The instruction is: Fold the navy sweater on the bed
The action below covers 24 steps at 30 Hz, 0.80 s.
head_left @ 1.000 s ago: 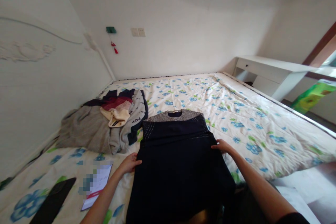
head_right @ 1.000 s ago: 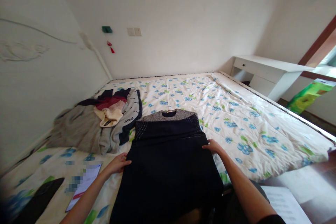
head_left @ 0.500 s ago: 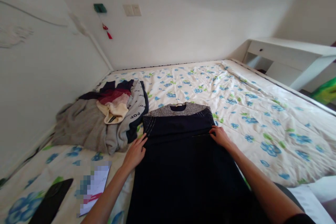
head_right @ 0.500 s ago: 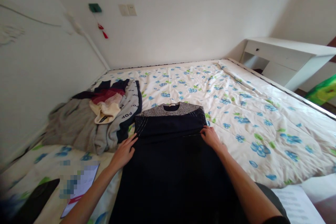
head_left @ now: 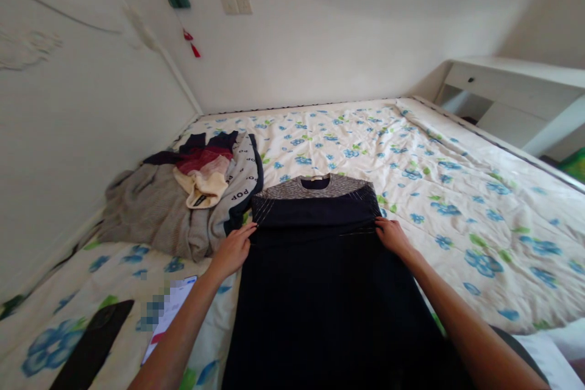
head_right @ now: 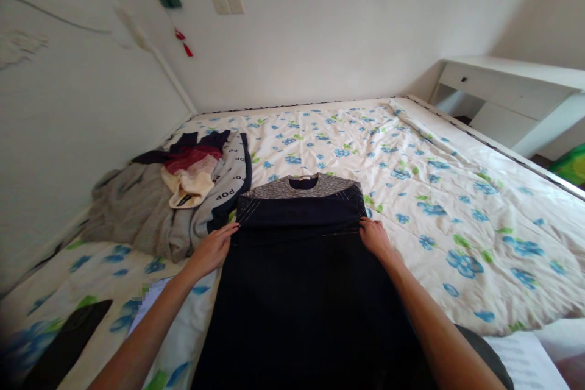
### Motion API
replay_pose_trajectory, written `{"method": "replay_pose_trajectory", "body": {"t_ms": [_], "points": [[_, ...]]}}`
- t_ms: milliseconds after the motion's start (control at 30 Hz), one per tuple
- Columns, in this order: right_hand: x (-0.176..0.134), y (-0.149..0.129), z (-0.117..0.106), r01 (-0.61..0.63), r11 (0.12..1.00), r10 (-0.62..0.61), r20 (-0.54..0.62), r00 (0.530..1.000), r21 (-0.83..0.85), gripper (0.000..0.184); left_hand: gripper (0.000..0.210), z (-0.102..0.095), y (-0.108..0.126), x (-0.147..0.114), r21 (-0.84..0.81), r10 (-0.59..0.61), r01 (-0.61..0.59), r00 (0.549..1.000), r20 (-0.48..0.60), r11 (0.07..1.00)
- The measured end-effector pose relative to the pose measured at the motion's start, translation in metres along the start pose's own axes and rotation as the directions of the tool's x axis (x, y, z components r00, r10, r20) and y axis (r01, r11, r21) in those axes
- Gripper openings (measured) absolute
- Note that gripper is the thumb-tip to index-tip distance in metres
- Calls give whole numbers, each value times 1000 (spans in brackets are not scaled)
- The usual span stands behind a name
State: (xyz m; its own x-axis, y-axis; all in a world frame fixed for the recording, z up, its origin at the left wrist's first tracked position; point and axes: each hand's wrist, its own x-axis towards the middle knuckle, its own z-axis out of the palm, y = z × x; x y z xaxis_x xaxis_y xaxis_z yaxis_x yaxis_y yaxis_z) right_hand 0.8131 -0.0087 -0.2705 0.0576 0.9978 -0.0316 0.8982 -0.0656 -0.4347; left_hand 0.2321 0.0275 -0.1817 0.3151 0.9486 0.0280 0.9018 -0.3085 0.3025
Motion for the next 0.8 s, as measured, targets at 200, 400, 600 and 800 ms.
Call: {"method": "replay_pose_trajectory", "body": {"t_ms": [200,400,600,800], "points": [[6,-11,-20,-151,890,142,53,988,430,28,58,10,-13,-3,-6,-5,6,983,184,1000],[4,-25,-24,-367,395,285,268,920,842,43,61,10,-5,2,-18,-22,25,985,169,1000],[10,-16,-41,-310,191,318,240,917,932,38,69,-16,-9,1,-95,-46,66,980,196,993],[11,-6,-25,-409,523,350,250,903,748,37,58,-3,-5,-3,-101,-21,51,959,282,994]]}}
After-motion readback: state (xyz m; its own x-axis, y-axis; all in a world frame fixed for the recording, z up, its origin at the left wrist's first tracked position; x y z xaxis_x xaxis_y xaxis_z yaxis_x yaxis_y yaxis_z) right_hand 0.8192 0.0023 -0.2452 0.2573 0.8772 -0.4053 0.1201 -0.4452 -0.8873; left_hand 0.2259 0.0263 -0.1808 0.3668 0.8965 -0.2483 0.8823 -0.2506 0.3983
